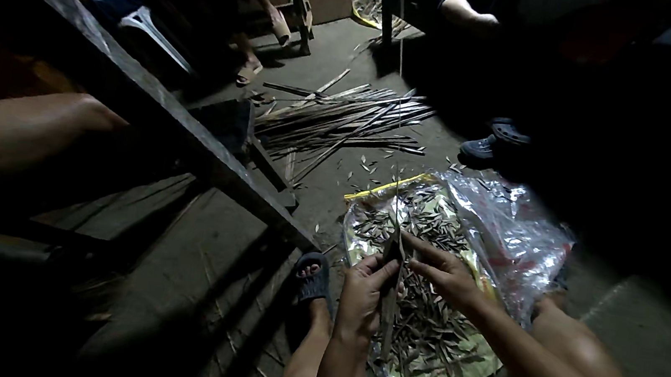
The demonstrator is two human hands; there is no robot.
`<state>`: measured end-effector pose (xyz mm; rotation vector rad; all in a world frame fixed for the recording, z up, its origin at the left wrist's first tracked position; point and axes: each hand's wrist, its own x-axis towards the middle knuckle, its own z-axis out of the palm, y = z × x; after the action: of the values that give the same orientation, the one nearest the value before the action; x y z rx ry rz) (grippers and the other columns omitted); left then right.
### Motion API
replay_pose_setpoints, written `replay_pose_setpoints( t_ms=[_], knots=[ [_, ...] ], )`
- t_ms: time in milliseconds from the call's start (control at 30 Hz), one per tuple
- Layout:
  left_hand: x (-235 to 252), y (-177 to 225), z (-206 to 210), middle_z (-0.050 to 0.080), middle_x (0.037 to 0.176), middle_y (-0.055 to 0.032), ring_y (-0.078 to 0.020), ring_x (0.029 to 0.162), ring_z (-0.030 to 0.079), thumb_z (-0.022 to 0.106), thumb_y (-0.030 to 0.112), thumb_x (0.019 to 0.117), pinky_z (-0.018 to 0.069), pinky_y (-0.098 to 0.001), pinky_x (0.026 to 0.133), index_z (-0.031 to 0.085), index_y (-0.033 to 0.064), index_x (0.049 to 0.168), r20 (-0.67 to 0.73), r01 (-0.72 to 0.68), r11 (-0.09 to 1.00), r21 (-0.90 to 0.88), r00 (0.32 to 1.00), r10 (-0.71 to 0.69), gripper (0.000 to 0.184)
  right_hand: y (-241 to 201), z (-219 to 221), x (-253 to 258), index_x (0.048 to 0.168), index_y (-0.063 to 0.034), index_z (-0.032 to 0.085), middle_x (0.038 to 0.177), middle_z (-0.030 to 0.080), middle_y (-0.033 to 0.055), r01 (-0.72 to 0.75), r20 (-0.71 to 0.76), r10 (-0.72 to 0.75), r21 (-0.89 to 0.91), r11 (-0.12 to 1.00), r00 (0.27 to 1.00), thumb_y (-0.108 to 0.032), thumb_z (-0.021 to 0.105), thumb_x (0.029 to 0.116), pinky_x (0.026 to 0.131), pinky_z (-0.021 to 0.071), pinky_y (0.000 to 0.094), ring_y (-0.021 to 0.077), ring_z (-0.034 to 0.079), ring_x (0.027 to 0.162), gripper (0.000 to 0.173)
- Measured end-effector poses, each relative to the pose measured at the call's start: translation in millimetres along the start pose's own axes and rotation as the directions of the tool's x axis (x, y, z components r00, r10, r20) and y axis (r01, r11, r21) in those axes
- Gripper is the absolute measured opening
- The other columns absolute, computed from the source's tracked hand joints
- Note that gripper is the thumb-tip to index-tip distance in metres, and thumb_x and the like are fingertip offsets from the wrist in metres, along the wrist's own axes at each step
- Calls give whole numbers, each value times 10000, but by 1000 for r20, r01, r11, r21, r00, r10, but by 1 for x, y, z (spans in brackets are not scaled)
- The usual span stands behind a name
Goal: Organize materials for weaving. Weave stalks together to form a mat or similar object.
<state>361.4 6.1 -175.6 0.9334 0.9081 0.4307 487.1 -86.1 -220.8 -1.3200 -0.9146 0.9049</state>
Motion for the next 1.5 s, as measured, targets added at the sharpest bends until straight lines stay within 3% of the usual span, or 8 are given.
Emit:
replay_pose_setpoints(
  t_ms=[233, 333, 533, 667, 1033, 1200, 1367, 1500],
  knots=[
    [-5, 2, 3, 633, 694, -30, -52, 519, 602, 496, -8, 1044, 526, -172, 487, 604, -8, 961, 33, 140, 989, -44, 990, -139, 136, 17, -10, 8, 1419, -75, 603, 1185, 690, 103, 46, -144, -85, -254, 966, 986, -112, 538, 988, 891, 506, 298, 87, 626, 959, 438],
    [-5, -2, 5, 630, 686, -29, -55, 520, 600, 496, 0, 1047, 524, -176, 489, 615, -13, 964, 63, 150, 989, -13, 987, -149, 145, 10, -24, 16, 1444, -47, 558, 1333, 654, 101, -45, -293, -11, -181, 982, 956, -130, 513, 1044, 923, 499, 252, 37, 635, 1029, 410],
    [10, -13, -2, 644, 765, -28, -56, 602, 617, 586, -35, 989, 544, -196, 574, 620, -42, 1016, -84, -133, 979, 155, 985, 148, 44, -8, 4, 1, 1358, -29, 549, 744, 507, -76, -295, -64, 311, 180, 938, 948, -208, 473, 1045, 481, 374, 169, -13, 417, 530, 369],
    [12, -23, 3, 658, 771, -28, -48, 640, 635, 625, -43, 960, 556, -197, 620, 629, -38, 983, -119, -225, 960, 166, 962, 246, 24, -13, 20, -7, 1024, -35, 593, 774, 573, -47, -380, -24, 392, 197, 904, 920, -90, 657, 961, 542, 420, 155, -10, 496, 589, 106],
    [9, -22, 9, 694, 876, -91, -122, 728, 686, 627, 34, 993, 588, -269, 640, 628, -47, 1090, -82, -59, 977, 205, 994, 77, 126, -12, 14, -2, 938, -31, 607, 683, 547, -50, -324, -190, 368, 224, 919, 910, -6, 599, 957, 483, 386, 167, -1, 450, 512, 33],
    [13, -20, 4, 688, 782, -52, -63, 640, 648, 671, 7, 957, 551, -212, 601, 662, -44, 990, -156, -117, 954, 275, 974, 165, 62, -13, 8, -3, 1135, -48, 515, 757, 475, -57, -384, 12, 385, 107, 917, 923, -250, 419, 1070, 511, 358, 179, 2, 417, 564, 233],
    [15, -18, 1, 685, 767, -52, -73, 642, 653, 670, -7, 949, 560, -226, 611, 668, -34, 952, -172, -111, 949, 295, 971, 167, 27, -13, 11, -9, 1523, -37, 368, 927, 545, -18, -314, 109, 303, 96, 945, 947, -238, 378, 1069, 594, 406, 202, 10, 463, 672, 496],
    [16, -19, 0, 690, 753, -35, -53, 634, 646, 680, -17, 933, 541, -210, 594, 681, -26, 938, -164, -142, 932, 332, 965, 206, 10, -12, 9, -8, 1523, -48, 408, 891, 563, -46, -346, 135, 326, 175, 922, 936, -209, 409, 1077, 570, 392, 176, -7, 450, 638, 474]
  ],
)
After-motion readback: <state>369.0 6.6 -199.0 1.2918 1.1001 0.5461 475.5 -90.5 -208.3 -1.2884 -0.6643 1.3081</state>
